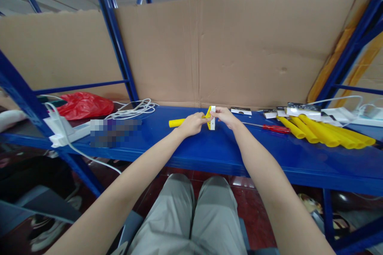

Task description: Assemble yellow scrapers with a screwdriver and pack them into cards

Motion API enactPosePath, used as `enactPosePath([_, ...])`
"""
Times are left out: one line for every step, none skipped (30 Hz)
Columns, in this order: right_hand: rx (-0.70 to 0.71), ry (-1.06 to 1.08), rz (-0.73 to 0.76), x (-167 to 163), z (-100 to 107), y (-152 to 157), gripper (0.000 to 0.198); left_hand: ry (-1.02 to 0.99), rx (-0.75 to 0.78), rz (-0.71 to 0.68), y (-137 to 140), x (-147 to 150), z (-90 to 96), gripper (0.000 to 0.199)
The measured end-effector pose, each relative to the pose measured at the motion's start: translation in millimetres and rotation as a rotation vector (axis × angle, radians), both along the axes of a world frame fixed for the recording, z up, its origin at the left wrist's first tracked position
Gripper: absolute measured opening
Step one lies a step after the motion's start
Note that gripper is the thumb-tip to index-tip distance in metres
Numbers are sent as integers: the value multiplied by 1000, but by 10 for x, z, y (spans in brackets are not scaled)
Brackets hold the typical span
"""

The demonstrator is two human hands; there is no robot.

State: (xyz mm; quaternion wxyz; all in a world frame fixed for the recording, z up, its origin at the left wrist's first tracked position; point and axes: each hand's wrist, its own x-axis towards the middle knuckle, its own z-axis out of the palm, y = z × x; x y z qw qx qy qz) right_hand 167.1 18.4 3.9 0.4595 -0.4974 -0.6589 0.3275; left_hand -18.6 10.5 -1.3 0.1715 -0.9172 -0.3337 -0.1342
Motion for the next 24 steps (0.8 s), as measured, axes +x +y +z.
enactPosePath([0,10,0,4,5,-1,34,1,5,1,-1,1,1,55])
enactPosePath([-1,22,0,7,8,-3,35,2,9,2,-2,1,2,56])
enactPosePath([0,34,1,8,10,-5,35,3,14,2,-3,1,3,56])
enactPosePath([1,44,3,9,10,-6,36,5,17,2,-4,1,5,56])
enactPosePath([1,50,4,10,9,-5,36,7,20,1,-5,0,6,57])
enactPosePath([0,55,3,10,6,-3,36,11,21,0,-8,1,8,57])
enactPosePath([-3,60,0,11,2,2,36,14,22,-1,-12,2,10,57])
enactPosePath([-8,68,-5,11,-3,9,36,18,21,1,-18,4,12,58])
enactPosePath([-15,78,-12,11,-9,18,36,20,20,5,-26,7,16,58])
enactPosePath([-24,88,-17,9,-16,29,35,21,17,11,-35,11,19,58])
enactPosePath([-33,97,-22,6,-23,41,35,20,14,19,-45,15,22,58])
enactPosePath([-41,102,-28,2,-30,52,34,19,11,28,-53,18,25,58])
enactPosePath([-49,104,-33,-5,-37,62,34,16,8,37,-61,20,28,58])
enactPosePath([-57,103,-40,-12,-45,68,34,13,4,45,-66,21,30,58])
enactPosePath([-65,102,-46,-21,-52,73,33,10,-1,52,-68,20,31,58])
enactPosePath([-75,99,-50,-29,-58,75,33,5,-7,60,-68,18,32,58])
enactPosePath([-86,94,-50,-36,-64,76,32,0,-14,67,-65,15,33,58])
enactPosePath([-94,85,-47,-40,-67,77,32,-7,-21,73,-59,10,34,57])
enactPosePath([-98,72,-44,-41,-69,79,33,-15,-28,79,-52,6,35,56])
enactPosePath([-94,58,-45,-36,-67,83,34,-24,-34,83,-45,1,37,56])
enactPosePath([-83,43,-54,-25,-60,89,35,-33,-38,85,-38,-4,40,56])
enactPosePath([-68,31,-73,-6,-49,97,36,-42,-41,86,-32,-8,43,56])
enactPosePath([-48,21,-109,20,-34,105,36,-49,-43,86,-27,-11,46,56])
enactPosePath([-28,12,-169,55,-14,111,35,-56,-45,86,-24,-13,49,56])
